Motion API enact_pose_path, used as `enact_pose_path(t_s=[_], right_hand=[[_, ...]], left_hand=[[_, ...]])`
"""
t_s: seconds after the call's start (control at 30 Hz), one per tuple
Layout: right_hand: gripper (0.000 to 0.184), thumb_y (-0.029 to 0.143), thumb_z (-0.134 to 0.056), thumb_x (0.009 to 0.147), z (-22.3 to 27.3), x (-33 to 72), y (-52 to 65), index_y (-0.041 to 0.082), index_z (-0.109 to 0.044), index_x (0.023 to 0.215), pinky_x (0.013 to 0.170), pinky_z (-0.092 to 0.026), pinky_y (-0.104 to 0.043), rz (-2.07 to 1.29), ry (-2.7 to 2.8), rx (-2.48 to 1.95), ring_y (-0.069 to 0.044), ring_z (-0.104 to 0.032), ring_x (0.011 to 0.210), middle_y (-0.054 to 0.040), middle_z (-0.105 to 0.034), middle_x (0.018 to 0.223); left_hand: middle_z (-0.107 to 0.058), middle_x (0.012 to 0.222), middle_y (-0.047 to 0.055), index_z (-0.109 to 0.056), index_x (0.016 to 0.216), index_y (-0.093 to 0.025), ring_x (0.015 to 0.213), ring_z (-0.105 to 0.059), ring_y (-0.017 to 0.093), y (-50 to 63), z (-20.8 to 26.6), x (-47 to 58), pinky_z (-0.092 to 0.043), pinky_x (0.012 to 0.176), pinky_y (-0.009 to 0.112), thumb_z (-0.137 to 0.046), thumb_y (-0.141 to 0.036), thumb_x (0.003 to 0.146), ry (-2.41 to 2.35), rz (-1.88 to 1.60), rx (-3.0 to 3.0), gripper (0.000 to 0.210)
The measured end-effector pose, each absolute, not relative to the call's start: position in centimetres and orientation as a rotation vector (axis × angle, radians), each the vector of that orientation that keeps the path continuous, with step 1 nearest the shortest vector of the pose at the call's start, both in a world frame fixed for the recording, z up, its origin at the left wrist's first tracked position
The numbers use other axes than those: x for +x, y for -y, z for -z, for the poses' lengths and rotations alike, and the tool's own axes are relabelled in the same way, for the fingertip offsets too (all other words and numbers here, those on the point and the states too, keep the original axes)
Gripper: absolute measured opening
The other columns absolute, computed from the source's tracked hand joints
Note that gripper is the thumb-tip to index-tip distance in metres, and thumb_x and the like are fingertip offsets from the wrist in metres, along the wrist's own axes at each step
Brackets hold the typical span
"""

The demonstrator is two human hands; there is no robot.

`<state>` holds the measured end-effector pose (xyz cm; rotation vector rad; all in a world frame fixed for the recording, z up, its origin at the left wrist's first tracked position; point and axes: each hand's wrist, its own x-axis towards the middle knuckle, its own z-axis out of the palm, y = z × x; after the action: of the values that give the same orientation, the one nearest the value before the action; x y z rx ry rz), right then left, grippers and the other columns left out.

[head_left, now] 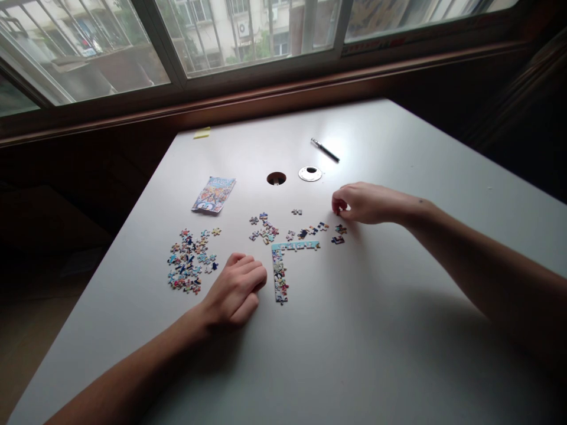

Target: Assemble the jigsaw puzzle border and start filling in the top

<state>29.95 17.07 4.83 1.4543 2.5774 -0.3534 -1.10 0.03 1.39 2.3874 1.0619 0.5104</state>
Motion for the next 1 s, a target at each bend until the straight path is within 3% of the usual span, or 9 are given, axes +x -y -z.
enact_pose_path(t_s=[0.43, 1.0], right_hand=[[0.012, 0.022, -0.057, 0.075, -4.72, 29.97, -16.94, 0.024, -0.064, 0.085, 0.071, -0.045, -0.033, 0.383, -2.597, 1.456, -0.023, -0.064, 0.082, -0.0061, -0.071, 0.091], [0.024, 0.026, -0.056, 0.082, -4.76, 29.74, -17.17, 0.023, -0.073, 0.099, 0.069, -0.047, -0.031, 0.434, -2.741, 1.319, -0.019, -0.065, 0.078, -0.0026, -0.074, 0.089]], left_hand=[[-0.039, 0.071, 0.001, -0.027, 0.075, -0.020, 0.069, -0.036, 0.019, 0.01, -1.39, -1.09, -0.034, 0.080, 0.041, -0.037, -0.020, 0.072, -1.062, -0.511, 2.394, 0.011], [-0.038, 0.073, 0.001, -0.027, 0.076, -0.020, 0.070, -0.036, 0.019, 0.03, -1.21, -1.09, -0.032, 0.080, 0.040, -0.038, -0.018, 0.072, -1.054, -0.520, 2.402, 0.012]])
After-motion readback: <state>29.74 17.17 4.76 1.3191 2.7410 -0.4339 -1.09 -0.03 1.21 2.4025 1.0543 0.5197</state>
